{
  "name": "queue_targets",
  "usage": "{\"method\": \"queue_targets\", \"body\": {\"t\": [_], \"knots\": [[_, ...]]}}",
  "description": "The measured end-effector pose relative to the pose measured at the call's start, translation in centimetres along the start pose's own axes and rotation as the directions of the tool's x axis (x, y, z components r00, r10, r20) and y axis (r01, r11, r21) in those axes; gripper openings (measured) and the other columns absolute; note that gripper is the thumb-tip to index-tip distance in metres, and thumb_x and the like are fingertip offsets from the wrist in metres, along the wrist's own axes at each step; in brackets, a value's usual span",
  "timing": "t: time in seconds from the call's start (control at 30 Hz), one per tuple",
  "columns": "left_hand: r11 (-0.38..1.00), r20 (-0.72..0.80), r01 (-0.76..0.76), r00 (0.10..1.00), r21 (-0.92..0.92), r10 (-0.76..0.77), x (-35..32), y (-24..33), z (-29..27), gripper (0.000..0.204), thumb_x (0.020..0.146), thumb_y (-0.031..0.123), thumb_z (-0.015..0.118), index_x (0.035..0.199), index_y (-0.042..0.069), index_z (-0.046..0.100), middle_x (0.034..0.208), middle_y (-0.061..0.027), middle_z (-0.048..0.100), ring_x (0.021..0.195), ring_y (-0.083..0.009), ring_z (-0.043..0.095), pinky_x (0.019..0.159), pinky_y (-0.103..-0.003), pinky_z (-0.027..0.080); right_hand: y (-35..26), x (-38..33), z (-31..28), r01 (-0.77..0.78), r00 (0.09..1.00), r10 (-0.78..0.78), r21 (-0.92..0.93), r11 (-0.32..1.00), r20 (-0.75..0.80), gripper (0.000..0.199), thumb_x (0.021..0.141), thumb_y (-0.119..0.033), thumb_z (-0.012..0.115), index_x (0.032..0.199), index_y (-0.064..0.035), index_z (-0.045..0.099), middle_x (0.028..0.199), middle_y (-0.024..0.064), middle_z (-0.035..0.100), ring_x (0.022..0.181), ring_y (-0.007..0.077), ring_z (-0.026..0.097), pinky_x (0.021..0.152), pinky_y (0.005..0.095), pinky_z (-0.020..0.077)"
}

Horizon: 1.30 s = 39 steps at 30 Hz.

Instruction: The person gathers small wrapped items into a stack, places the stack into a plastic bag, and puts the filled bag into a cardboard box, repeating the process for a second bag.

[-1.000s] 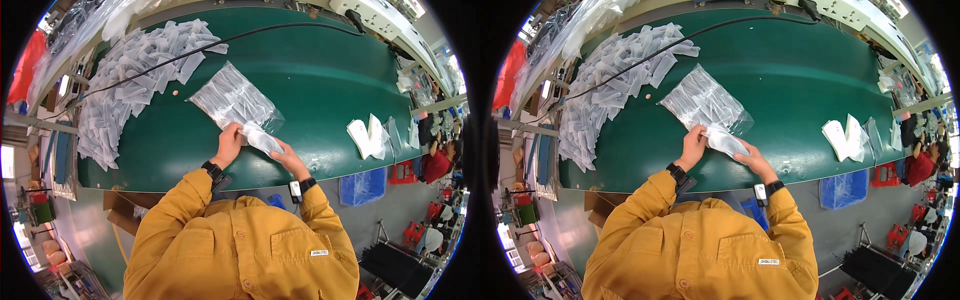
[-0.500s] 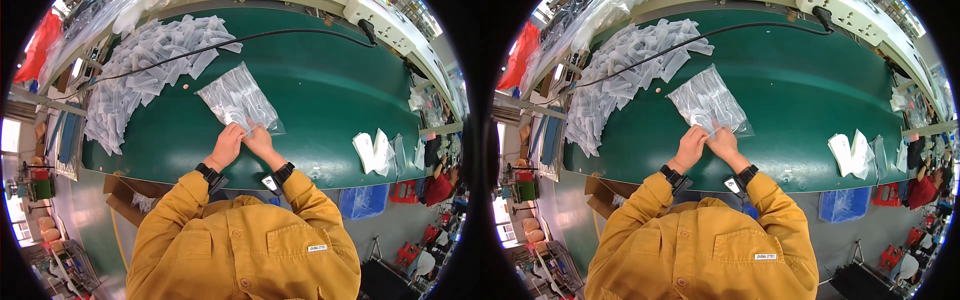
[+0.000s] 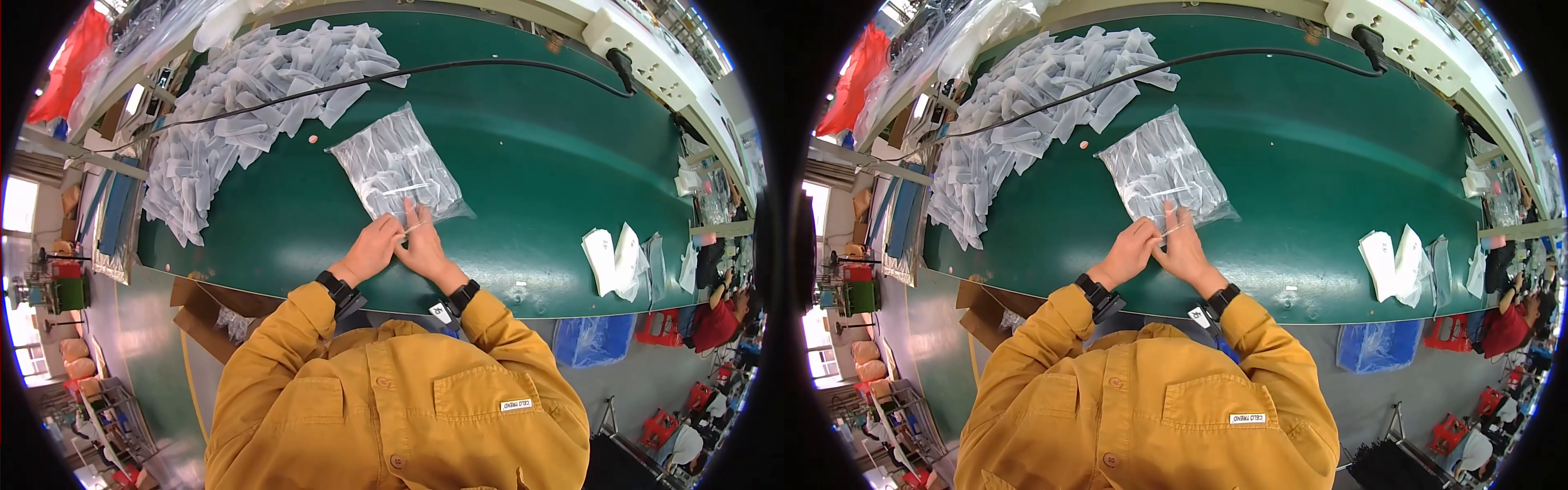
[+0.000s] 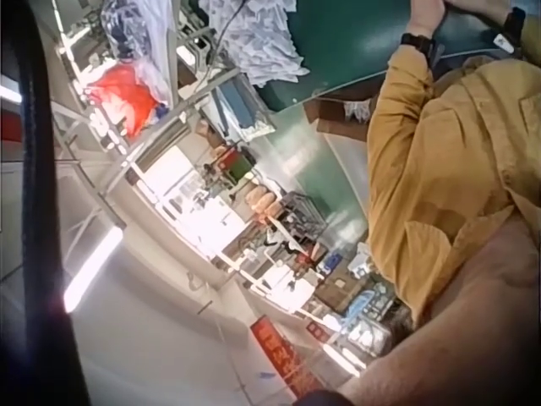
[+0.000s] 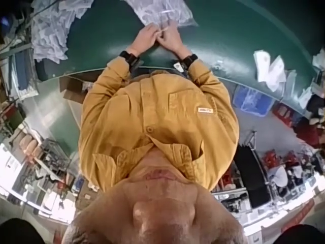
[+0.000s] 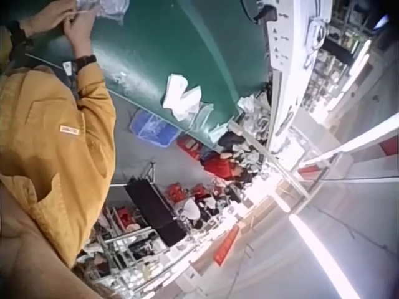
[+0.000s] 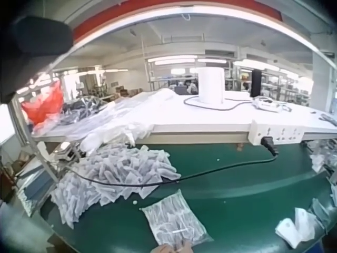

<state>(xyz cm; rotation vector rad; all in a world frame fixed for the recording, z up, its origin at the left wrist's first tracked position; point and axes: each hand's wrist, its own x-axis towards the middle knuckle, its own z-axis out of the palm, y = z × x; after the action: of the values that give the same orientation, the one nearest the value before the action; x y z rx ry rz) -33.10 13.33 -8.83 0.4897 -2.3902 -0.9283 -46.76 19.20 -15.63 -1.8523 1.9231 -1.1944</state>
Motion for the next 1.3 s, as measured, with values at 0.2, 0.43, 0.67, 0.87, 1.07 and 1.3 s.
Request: {"method": "queue_targets", "body": {"t": [0.2, 0.43, 0.67, 0.87, 1.07, 1.3], "knots": [[1.0, 0.132, 0.014, 0.991, -0.01, -0.013, 0.2, -0.7, -0.5, 0.011, 0.084, 0.002, 0.06, 0.091, 0.001, 0.052, 0.091, -0.0169, 0.052, 0.085, -0.037, 0.055, 0.075, -0.043, 0.047, -0.2, 1.2, 1.2, 0.014, 0.997, -0.027, 0.184, 0.983, 0.068, 0.072, 0.083, -0.014, 0.06, 0.143, 0.0084, 0.028, 0.126, 0.0369, 0.044, 0.109, 0.0482, 0.05, 0.089, 0.0492, 0.045], [0.939, 0.09, -0.004, 0.996, 0.343, -0.029, 2.2, -4.5, -1.0, 0.035, 0.089, 0.019, 0.058, 0.122, 0.007, 0.053, 0.129, -0.0117, 0.051, 0.129, -0.0291, 0.041, 0.109, -0.049, 0.026, 2.6, 1.6, 0.2, 0.213, 0.965, -0.191, -0.11, 0.971, 0.179, 0.058, 0.083, -0.008, 0.055, 0.138, 0.0045, 0.04, 0.117, 0.0251, 0.056, 0.094, 0.0379, 0.06, 0.082, 0.0458, 0.0486], [0.884, 0.21, 0.018, 0.969, 0.466, -0.131, 1.6, -5.4, -0.8, 0.054, 0.092, 0.032, 0.055, 0.141, 0.011, 0.043, 0.147, -0.0046, 0.041, 0.144, -0.0221, 0.024, 0.118, -0.052, 0.009, 1.7, 2.3, -0.6, 0.069, 0.995, -0.038, -0.373, 0.925, 0.09, 0.04, 0.079, -0.005, 0.056, 0.119, -0.0003, 0.054, 0.108, 0.0154, 0.059, 0.089, 0.0286, 0.064, 0.072, 0.04, 0.052], [0.885, 0.304, 0.047, 0.93, 0.463, -0.208, 2.2, -4.8, -1.7, 0.055, 0.094, 0.035, 0.053, 0.142, 0.012, 0.042, 0.151, -0.0052, 0.036, 0.145, -0.0234, 0.023, 0.118, -0.053, 0.01, 1.0, 1.8, -0.6, -0.076, 0.997, 0.063, -0.481, 0.873, -0.044, 0.028, 0.077, -0.005, 0.059, 0.105, -0.0023, 0.058, 0.104, 0.0133, 0.059, 0.074, 0.0262, 0.066, 0.062, 0.0369, 0.053], [0.859, 0.24, -0.075, 0.969, 0.507, -0.058, 4.3, -7.1, -1.1, 0.056, 0.092, 0.031, 0.055, 0.143, 0.013, 0.042, 0.155, -0.0057, 0.029, 0.146, -0.026, 0.02, 0.117, -0.053, 0.011, 2.5, 2.1, -0.4, -0.113, 0.991, 0.074, -0.386, 0.916, -0.113, 0.017, 0.084, -0.006, 0.059, 0.101, -0.0049, 0.058, 0.093, 0.0146, 0.06, 0.068, 0.0314, 0.063, 0.055, 0.04, 0.0514], [0.88, 0.236, -0.045, 0.969, 0.473, -0.077, 2.0, -3.3, -2.3, 0.05, 0.092, 0.03, 0.055, 0.137, 0.01, 0.048, 0.147, -0.0109, 0.036, 0.141, -0.0269, 0.027, 0.113, -0.056, 0.018, 0.0, -2.2, -3.5, -0.02, 0.998, 0.013, -0.112, 0.994, -0.063, 0.007, 0.082, -0.009, 0.065, 0.085, -0.004, 0.062, 0.081, 0.0132, 0.062, 0.069, 0.0326, 0.063, 0.059, 0.0418, 0.0512]]}}
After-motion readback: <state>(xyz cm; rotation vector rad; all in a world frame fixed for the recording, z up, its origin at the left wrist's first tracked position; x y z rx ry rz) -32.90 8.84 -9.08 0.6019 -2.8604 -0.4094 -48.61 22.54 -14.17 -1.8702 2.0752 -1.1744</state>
